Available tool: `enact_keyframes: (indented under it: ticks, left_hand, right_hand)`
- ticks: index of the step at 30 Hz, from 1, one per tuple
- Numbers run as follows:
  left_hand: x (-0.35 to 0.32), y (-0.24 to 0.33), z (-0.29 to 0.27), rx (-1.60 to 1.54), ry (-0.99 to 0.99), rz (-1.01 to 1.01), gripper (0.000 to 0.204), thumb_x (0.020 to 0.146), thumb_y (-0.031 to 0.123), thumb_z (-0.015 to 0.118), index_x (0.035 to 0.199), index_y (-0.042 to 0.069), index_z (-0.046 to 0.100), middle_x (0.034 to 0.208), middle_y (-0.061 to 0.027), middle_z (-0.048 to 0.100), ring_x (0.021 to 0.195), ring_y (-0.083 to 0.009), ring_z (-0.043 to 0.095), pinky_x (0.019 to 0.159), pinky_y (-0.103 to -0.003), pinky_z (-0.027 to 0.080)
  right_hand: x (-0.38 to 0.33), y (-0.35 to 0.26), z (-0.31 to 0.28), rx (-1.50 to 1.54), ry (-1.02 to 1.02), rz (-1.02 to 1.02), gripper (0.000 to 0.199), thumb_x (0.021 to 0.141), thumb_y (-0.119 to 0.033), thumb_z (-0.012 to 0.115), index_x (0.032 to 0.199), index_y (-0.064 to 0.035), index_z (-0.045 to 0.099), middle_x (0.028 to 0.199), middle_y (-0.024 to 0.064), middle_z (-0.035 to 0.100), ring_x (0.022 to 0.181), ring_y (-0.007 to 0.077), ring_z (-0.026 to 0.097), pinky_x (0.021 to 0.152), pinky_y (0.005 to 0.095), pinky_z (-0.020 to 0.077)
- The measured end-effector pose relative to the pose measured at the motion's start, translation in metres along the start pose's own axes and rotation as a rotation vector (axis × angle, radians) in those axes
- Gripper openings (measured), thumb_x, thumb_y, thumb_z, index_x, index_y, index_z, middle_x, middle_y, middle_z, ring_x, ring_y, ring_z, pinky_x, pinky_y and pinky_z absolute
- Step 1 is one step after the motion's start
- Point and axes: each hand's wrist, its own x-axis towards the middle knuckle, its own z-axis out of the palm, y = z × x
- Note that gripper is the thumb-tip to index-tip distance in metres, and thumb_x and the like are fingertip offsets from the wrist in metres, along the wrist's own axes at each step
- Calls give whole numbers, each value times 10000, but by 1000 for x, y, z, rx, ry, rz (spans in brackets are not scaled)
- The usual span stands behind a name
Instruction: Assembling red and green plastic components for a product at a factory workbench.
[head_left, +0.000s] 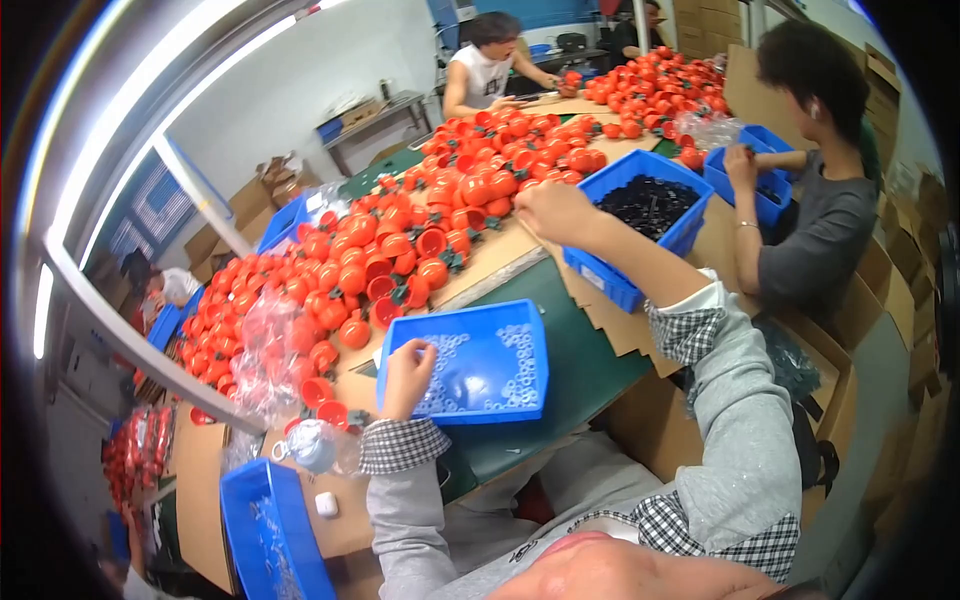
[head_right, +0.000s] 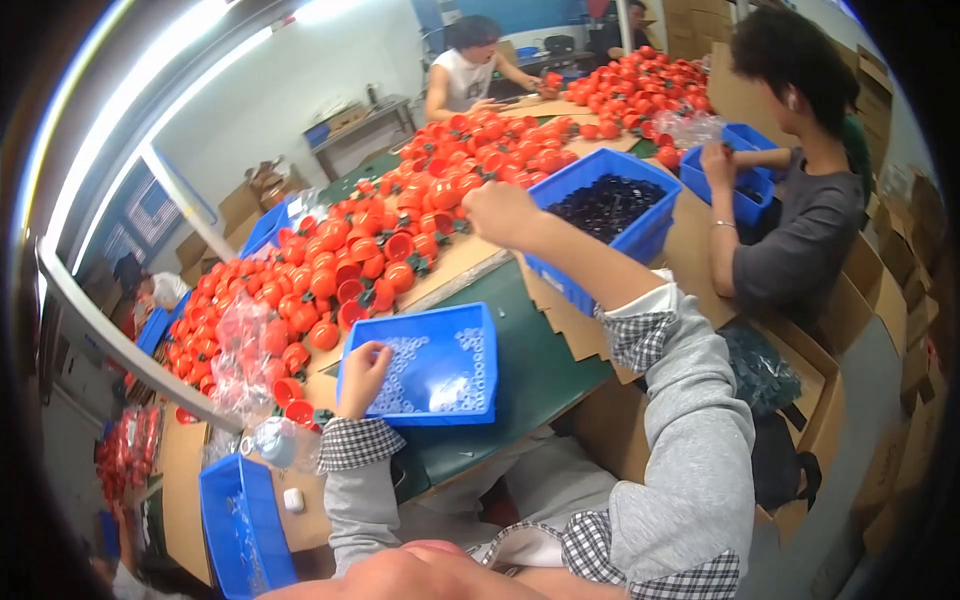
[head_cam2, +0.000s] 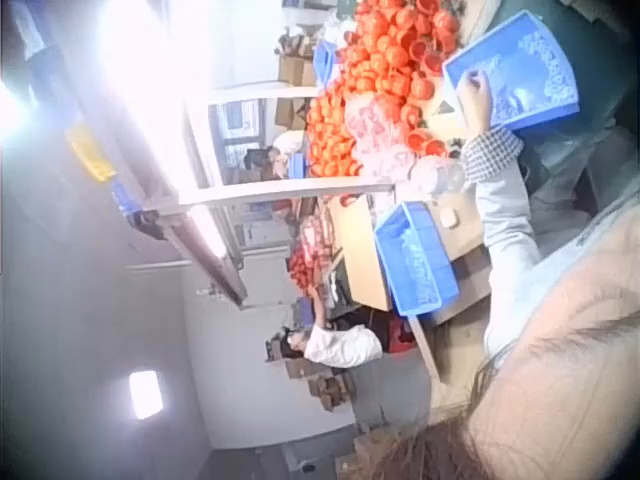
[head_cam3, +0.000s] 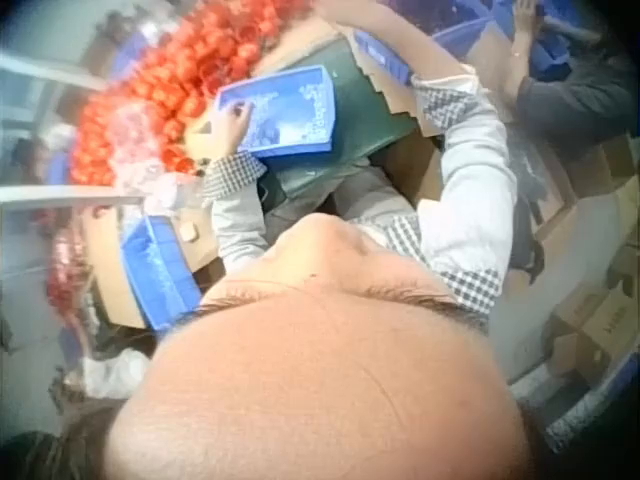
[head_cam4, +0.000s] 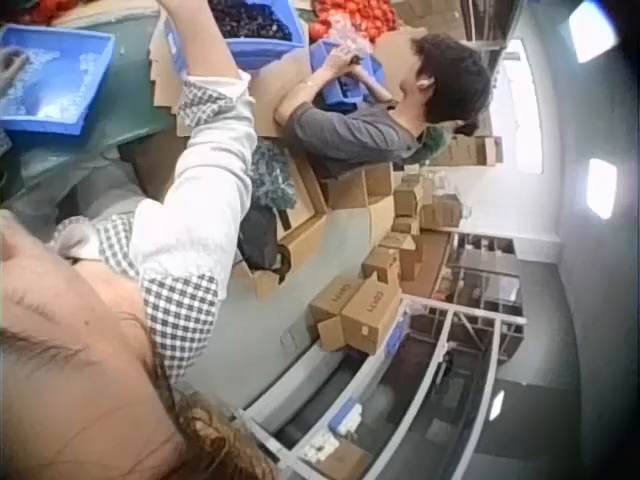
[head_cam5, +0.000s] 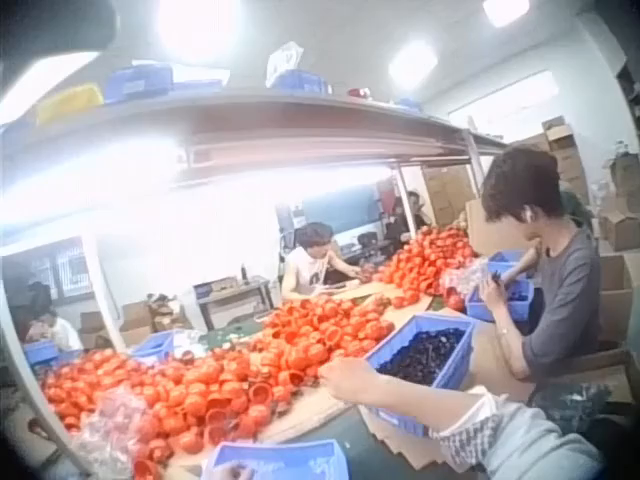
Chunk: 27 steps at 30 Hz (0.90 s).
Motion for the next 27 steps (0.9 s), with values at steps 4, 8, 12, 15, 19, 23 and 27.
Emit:
enact_keyframes:
  ticks: [4, 8, 12, 15, 19, 23, 27]
  left_hand:
    - [6, 8, -18, 48, -76, -29, 219, 830, 191, 592, 824, -24, 628, 590, -139, 591, 520, -203, 577, 501, -320, 443]
    - [-4, -1, -17, 16, -86, -92, 221, 821, 189, 590, 820, -28, 629, 617, -165, 605, 561, -242, 609, 534, -337, 466]
    - [-5, 3, -12, 25, -88, -60, 220, 809, 185, 586, 811, -31, 627, 656, -190, 620, 614, -296, 628, 581, -363, 485]
    - [-5, 4, -14, 25, -68, -57, 214, 809, 178, 587, 806, -33, 623, 655, -194, 617, 612, -299, 624, 580, -356, 482]
    - [-5, 11, -20, -21, -51, -64, 208, 819, 168, 582, 801, -37, 617, 637, -187, 612, 591, -280, 619, 552, -344, 470]
    - [-3, 17, -22, -59, -44, -112, 215, 832, 171, 575, 806, -38, 617, 629, -173, 608, 563, -246, 607, 528, -334, 456]
    - [-5, 4, -21, -190, 52, -112, 239, 869, 184, 556, 820, -40, 621, 587, -138, 580, 531, -181, 574, 506, -311, 434]
  right_hand:
    - [44, -60, 67, 124, -186, -126, 154, 767, -145, 549, 817, -43, 652, 801, 183, 643, 819, 333, 639, 719, 417, 514]
    - [74, -87, 143, 113, -395, -154, 334, 746, -93, 580, 1079, -60, 566, 1058, 184, 580, 984, 336, 577, 825, 419, 469]
    - [110, -77, 191, 218, -539, -232, 750, 651, -48, 668, 1335, -104, 366, 1286, 183, 404, 1163, 335, 458, 948, 402, 406]
    - [122, -77, 220, 247, -447, -259, 760, 669, -99, 671, 1353, -96, 342, 1302, 170, 388, 1192, 340, 426, 977, 398, 380]
    - [127, -82, 221, 37, -491, -56, 701, 662, -216, 702, 1291, -131, 407, 1298, 199, 384, 1110, 333, 512, 903, 405, 446]
    - [125, -81, 174, 140, -380, -55, 614, 627, -231, 736, 1179, -123, 490, 1154, 203, 512, 1019, 335, 565, 842, 404, 475]
    - [86, -97, 109, 807, -172, -272, 649, 628, -193, 791, 1192, -102, 483, 1058, 125, 570, 957, 228, 589, 790, 338, 486]
